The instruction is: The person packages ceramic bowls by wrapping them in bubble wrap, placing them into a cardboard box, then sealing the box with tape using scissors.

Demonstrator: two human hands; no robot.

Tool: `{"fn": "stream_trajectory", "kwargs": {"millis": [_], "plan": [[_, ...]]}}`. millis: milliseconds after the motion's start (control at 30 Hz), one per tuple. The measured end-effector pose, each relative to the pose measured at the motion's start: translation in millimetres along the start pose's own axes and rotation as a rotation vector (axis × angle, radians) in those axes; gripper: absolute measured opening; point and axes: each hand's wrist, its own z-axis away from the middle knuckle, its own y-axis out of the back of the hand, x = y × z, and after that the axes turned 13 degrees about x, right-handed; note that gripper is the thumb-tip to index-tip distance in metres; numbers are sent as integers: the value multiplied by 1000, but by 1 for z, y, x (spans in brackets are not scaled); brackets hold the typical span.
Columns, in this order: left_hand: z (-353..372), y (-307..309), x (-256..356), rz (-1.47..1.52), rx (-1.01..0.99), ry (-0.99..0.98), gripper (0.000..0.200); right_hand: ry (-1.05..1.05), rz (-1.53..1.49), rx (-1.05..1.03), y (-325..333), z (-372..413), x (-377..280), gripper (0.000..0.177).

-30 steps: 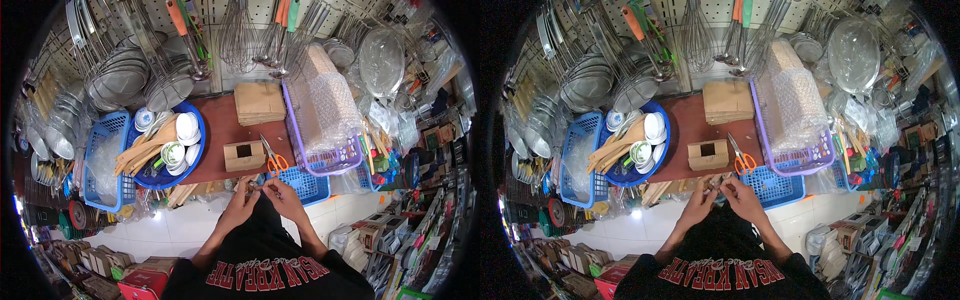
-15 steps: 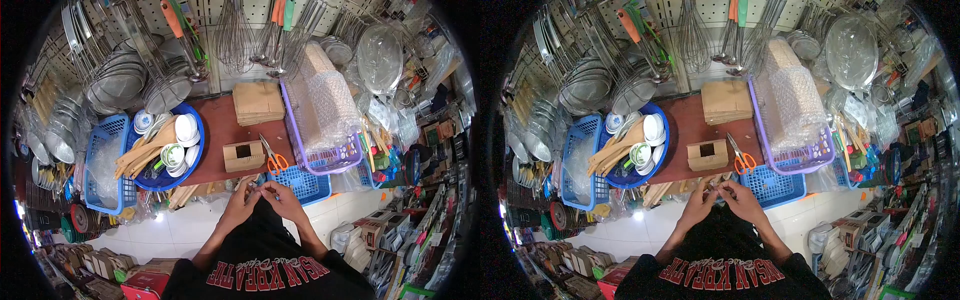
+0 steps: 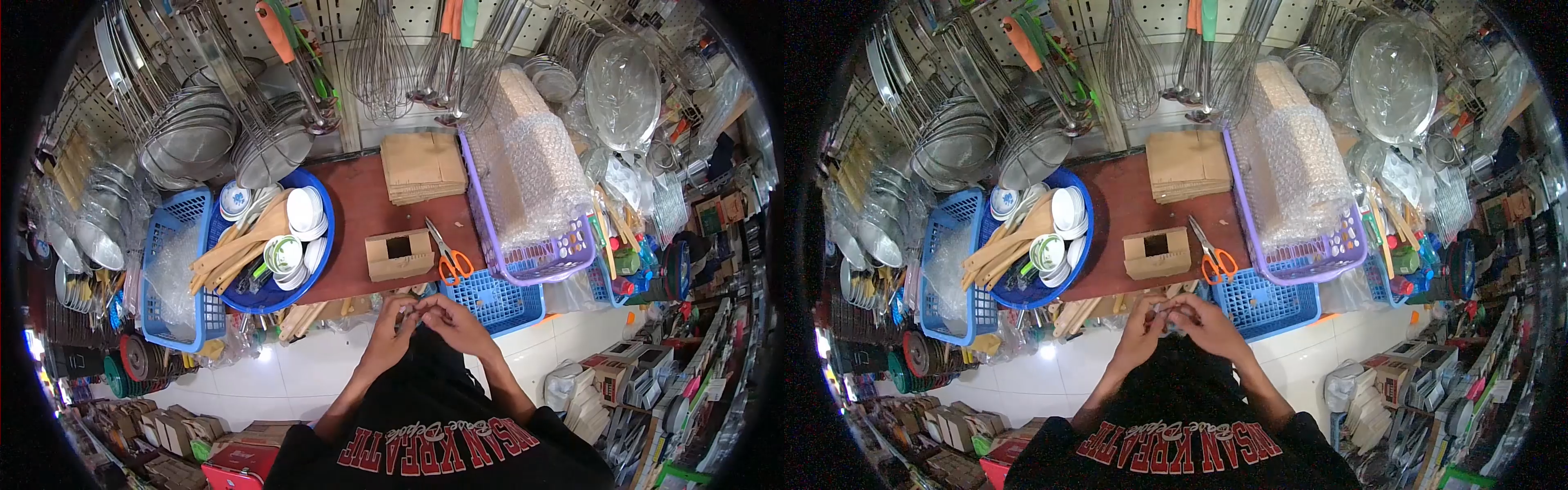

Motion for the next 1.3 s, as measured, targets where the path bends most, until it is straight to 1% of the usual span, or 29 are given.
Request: {"fn": "stream_trajectory", "kwargs": {"millis": [33, 100, 133, 200, 267, 300, 400, 467, 500, 600, 700, 800, 833, 867, 933, 1033, 1133, 1167, 1267, 1300], "plan": [[1, 1, -1, 98, -24, 75, 19, -12, 12, 60, 4, -5, 7, 19], [3, 5, 2, 152, -30, 122, 12, -39, 35, 173, 21, -21, 36, 18], [3, 7, 4, 178, -34, 143, 9, -14, 166, 271, 28, -31, 47, 16], [4, 10, -3, 235, -12, 122, 7, 44, 431, 471, 43, -51, 70, 12], [5, 11, -5, 267, 15, 94, 6, 237, 664, 540, 61, -68, 117, 15], [6, 12, -2, 270, 30, 79, 6, 333, 779, 574, 62, -72, 123, 18], [7, 16, 10, 278, 69, 50, 6, 442, 1087, 642, 64, -75, 141, 31], [6, 19, 13, 287, 89, 39, 6, 372, 1071, 586, 72, -82, 155, 35], [5, 20, 13, 293, 99, 33, 6, 339, 1063, 558, 72, -85, 151, 38], [1, 27, 15, 277, 120, 19, 6, 40, 953, 484, 70, -81, 137, 37], [-7, 33, 21, 268, 145, -1, 7, -252, 737, 255, 77, -80, 120, 37], [-12, 40, 22, 298, 195, 16, 10, -464, 375, 294, 79, -61, 104, 35], [-13, 42, 23, 309, 223, 30, 10, -457, 288, 243, 81, -51, 102, 42], [-14, 44, 23, 319, 251, 45, 11, -333, 333, 261, 79, -39, 101, 44], [-16, 48, 16, 344, 271, 79, 15, -91, 419, 292, 72, -9, 78, 50], [-15, 48, 11, 375, 289, 121, 18, -68, 308, 192, 70, 23, 42, 60], [-15, 46, 9, 423, 275, 145, 19, 3, 462, 137, 63, 46, -9, 66], [-15, 43, 9, 444, 275, 144, 19, -65, 539, 124, 58, 50, -32, 72], [-16, 39, 13, 479, 262, 125, 19, 323, 920, 87, 52, 51, -59, 70], [-15, 38, 14, 473, 252, 107, 19, 293, 982, 74, 47, 51, -74, 67]]}}
